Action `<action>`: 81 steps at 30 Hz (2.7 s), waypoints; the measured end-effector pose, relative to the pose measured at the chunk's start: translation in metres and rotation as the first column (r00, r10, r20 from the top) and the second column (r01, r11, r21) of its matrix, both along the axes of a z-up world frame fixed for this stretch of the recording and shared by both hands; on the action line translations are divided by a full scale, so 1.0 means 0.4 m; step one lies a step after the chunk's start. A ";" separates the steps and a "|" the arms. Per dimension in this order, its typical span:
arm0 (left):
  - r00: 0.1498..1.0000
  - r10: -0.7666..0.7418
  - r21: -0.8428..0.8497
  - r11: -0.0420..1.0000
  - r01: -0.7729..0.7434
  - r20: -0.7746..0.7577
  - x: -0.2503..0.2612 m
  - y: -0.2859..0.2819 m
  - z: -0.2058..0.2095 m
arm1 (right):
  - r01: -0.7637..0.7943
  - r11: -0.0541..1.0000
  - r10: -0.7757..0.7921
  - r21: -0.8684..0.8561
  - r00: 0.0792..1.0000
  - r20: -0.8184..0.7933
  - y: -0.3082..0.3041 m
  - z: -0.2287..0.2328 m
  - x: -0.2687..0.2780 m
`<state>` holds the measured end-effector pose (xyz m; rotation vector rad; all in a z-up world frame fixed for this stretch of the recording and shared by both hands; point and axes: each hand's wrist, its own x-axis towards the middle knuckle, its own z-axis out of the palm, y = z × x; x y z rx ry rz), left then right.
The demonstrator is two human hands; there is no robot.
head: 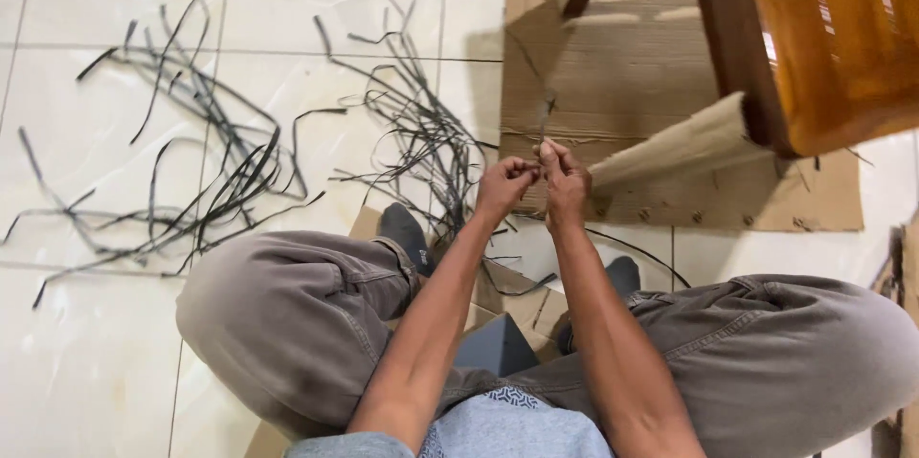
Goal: Wrapping a wooden chair leg with cardboard and securing it with plastic ties
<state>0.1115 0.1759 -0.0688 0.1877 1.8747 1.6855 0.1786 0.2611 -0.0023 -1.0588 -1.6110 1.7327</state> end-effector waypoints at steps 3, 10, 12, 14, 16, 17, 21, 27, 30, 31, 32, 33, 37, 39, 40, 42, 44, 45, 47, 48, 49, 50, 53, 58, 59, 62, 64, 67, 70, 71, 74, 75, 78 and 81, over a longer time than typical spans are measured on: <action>0.982 -0.185 0.060 0.981 0.182 0.046 0.066 0.050 -0.058 | 0.067 0.996 -0.071 -0.061 0.996 -0.056 0.057 -0.053 0.046; 0.931 -0.365 0.066 0.930 0.362 0.029 0.153 0.137 -0.111 | 0.254 0.957 -0.276 0.138 0.945 0.175 0.126 -0.073 0.161; 0.935 -0.354 0.031 0.935 0.355 -0.010 0.162 0.141 -0.023 | 0.274 0.937 -0.320 0.218 0.922 0.218 0.127 -0.051 0.200; 0.943 -0.213 0.023 0.974 0.227 -0.256 0.165 0.141 0.125 | 0.422 0.887 -0.443 0.189 0.893 0.085 0.128 -0.009 0.244; 0.922 -0.208 0.018 0.974 0.226 -0.325 0.181 0.175 0.232 | 0.545 0.825 -0.556 0.152 0.829 0.048 0.172 -0.078 0.280; 0.902 -0.185 0.012 0.978 0.206 -0.390 0.190 0.189 0.284 | 0.642 0.759 -0.647 0.108 0.762 0.018 0.191 -0.114 0.299; 0.785 -0.223 0.068 0.946 0.318 -0.578 0.212 0.286 0.310 | 0.751 0.660 -0.750 -0.006 0.658 -0.065 0.177 0.063 0.312; 0.693 -0.169 0.139 0.921 0.365 -0.701 0.198 0.381 0.380 | 0.769 0.639 -0.754 0.019 0.631 -0.185 0.220 0.199 0.302; 0.768 -0.267 0.040 0.934 0.355 -0.583 0.199 0.412 0.380 | 0.703 0.705 -0.661 0.098 0.701 -0.268 0.233 0.238 0.289; 0.814 -0.256 0.033 0.947 0.319 -0.521 0.205 0.425 0.378 | 0.679 0.718 -0.634 0.153 0.728 -0.261 0.228 0.273 0.283; 0.856 -0.242 0.023 0.959 0.283 -0.457 0.211 0.438 0.376 | 0.654 0.728 -0.607 0.208 0.755 -0.250 0.223 0.306 0.275; 0.853 -0.252 0.027 0.955 0.296 -0.457 0.217 0.440 0.379 | 0.664 0.718 -0.616 0.212 0.746 -0.251 0.220 0.322 0.274; 0.873 -0.134 0.165 0.958 0.236 -0.470 0.225 0.446 0.371 | 0.560 0.737 -0.553 0.378 0.821 -0.139 0.230 0.356 0.281; 0.857 -0.126 0.178 0.953 0.244 -0.500 0.222 0.447 0.360 | 0.515 0.757 -0.525 0.402 0.846 -0.096 0.242 0.357 0.298; 0.861 -0.143 0.164 0.954 0.251 -0.488 0.221 0.444 0.355 | 0.418 0.814 -0.446 0.403 0.894 -0.026 0.246 0.355 0.310; 0.865 -0.158 0.158 0.952 0.261 -0.477 0.218 0.454 0.349 | 0.318 0.858 -0.364 0.402 0.930 0.041 0.264 0.356 0.322; 0.855 -0.113 0.238 0.935 0.264 -0.506 0.223 0.457 0.339 | 0.185 0.907 -0.241 0.379 0.965 0.105 0.271 0.354 0.330; 0.857 -0.112 0.241 0.934 0.263 -0.503 0.227 0.447 0.357 | 0.184 0.906 -0.241 0.381 0.964 0.108 0.278 0.372 0.333; 0.859 -0.122 0.329 0.890 0.317 -0.498 0.235 0.424 0.391 | -0.005 0.920 -0.052 0.393 0.990 0.135 0.290 0.407 0.338; 0.860 -0.121 0.330 0.890 0.315 -0.495 0.230 0.439 0.369 | -0.007 0.920 -0.051 0.392 0.989 0.138 0.303 0.413 0.334; 0.897 -0.111 0.421 0.853 0.307 -0.429 0.224 0.450 0.346 | -0.051 0.920 -0.002 0.388 0.991 0.134 0.314 0.417 0.328; 0.927 -0.106 0.509 0.811 0.290 -0.359 0.219 0.460 0.323 | -0.094 0.919 0.048 0.383 0.990 0.130 0.324 0.422 0.322; 0.811 -0.148 0.367 0.836 0.409 -0.566 0.207 0.440 0.347 | -0.290 0.927 0.194 0.238 0.914 0.355 0.372 0.453 0.321; 0.844 -0.216 0.353 0.836 0.420 -0.492 0.200 0.419 0.364 | -0.430 0.894 0.360 0.128 0.858 0.367 0.404 0.556 0.301; 0.857 -0.258 0.374 0.816 0.440 -0.446 0.197 0.422 0.373 | -0.447 0.890 0.389 0.094 0.850 0.356 0.409 0.565 0.299; 0.845 -0.386 0.415 0.745 0.522 -0.370 0.163 0.429 0.342 | -0.455 0.888 0.418 0.059 0.856 0.303 0.445 0.463 0.323; 0.839 -0.462 0.435 0.718 0.543 -0.286 0.154 0.421 0.335 | -0.421 0.907 0.394 0.028 0.869 0.300 0.436 0.456 0.315; 0.811 -0.584 0.557 0.663 0.500 -0.032 0.136 0.379 0.408 | -0.399 0.917 0.378 0.000 0.868 0.321 0.433 0.462 0.308; 0.793 -0.605 0.702 0.595 0.391 0.071 0.105 0.383 0.376 | -0.403 0.915 0.384 -0.006 0.867 0.317 0.431 0.474 0.295; 0.818 -0.574 0.747 0.555 0.365 0.026 0.094 0.384 0.337 | -0.390 0.920 0.383 -0.032 0.879 0.285 0.420 0.473 0.291; 0.857 -0.491 0.735 0.637 0.234 0.152 0.117 0.391 0.360 | -0.388 0.920 0.385 -0.045 0.880 0.277 0.418 0.488 0.292; 0.860 -0.486 0.732 0.642 0.228 0.159 0.113 0.394 0.335 | -0.393 0.918 0.392 -0.052 0.877 0.279 0.411 0.497 0.291; 0.918 -0.388 0.617 0.742 0.260 0.079 0.105 0.402 0.336 | -0.361 0.932 0.352 -0.021 0.893 0.279 0.400 0.516 0.286; 0.958 -0.277 0.211 0.935 0.285 -0.067 0.109 0.388 0.455 | -0.352 0.936 0.340 -0.002 0.904 0.257 0.395 0.499 0.292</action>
